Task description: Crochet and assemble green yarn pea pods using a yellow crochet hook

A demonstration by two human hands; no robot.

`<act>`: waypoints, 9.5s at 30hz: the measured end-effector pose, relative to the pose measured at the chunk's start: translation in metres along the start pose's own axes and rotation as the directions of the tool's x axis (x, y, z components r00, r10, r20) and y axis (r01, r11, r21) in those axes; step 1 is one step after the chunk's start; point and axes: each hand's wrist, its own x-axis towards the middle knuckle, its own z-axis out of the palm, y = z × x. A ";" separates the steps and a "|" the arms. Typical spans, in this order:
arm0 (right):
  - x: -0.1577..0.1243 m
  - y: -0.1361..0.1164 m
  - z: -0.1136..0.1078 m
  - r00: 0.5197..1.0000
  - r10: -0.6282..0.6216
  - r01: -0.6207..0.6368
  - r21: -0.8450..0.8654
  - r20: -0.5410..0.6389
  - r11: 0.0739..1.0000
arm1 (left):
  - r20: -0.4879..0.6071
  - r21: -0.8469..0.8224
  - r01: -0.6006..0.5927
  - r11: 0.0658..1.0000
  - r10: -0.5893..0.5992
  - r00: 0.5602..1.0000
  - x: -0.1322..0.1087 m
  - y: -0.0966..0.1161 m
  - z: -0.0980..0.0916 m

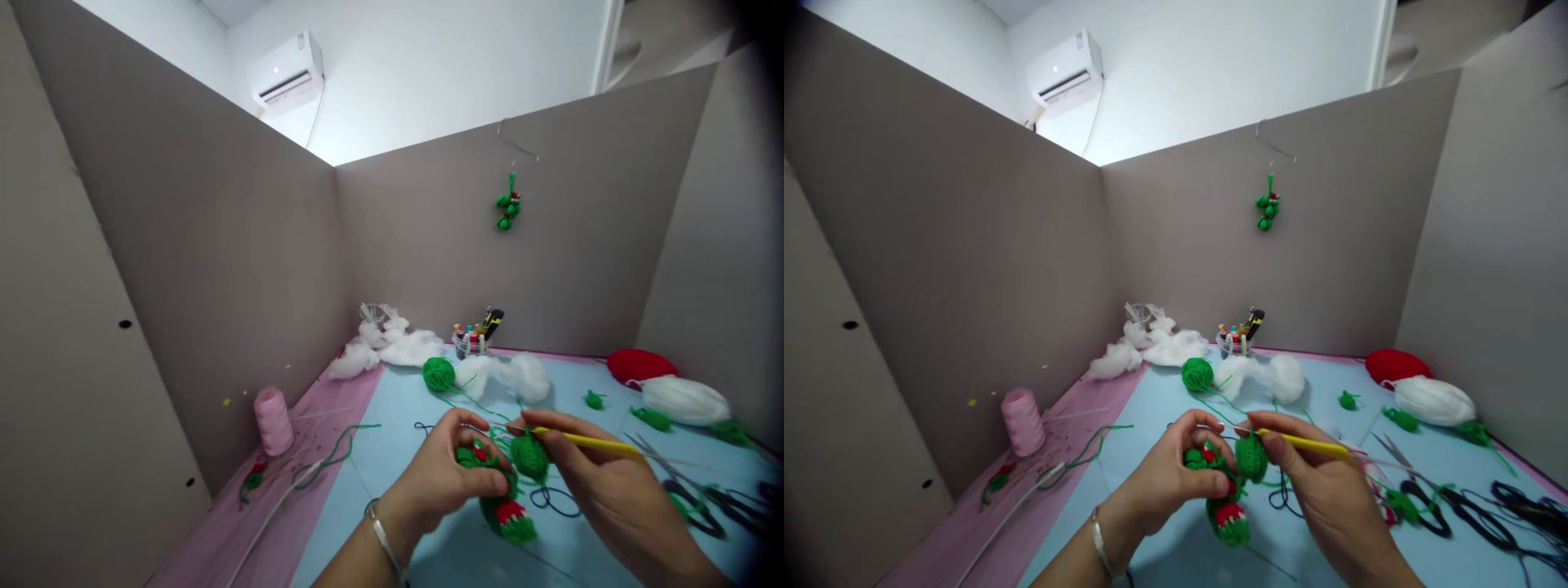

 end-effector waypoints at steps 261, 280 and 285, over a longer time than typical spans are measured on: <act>-0.028 0.007 0.010 0.771 -0.634 0.614 -0.337 0.062 0.714 | -0.333 0.329 -0.137 0.934 0.250 0.909 0.002 -0.006 0.004; -0.020 -0.002 -0.002 0.538 -0.762 0.835 -0.353 0.360 0.423 | -0.316 0.220 -0.137 0.966 0.203 0.927 0.001 -0.003 0.007; -0.017 0.004 -0.006 0.502 -0.749 0.857 -0.366 0.433 0.363 | -0.324 0.208 -0.108 0.972 0.173 0.930 0.001 -0.002 0.007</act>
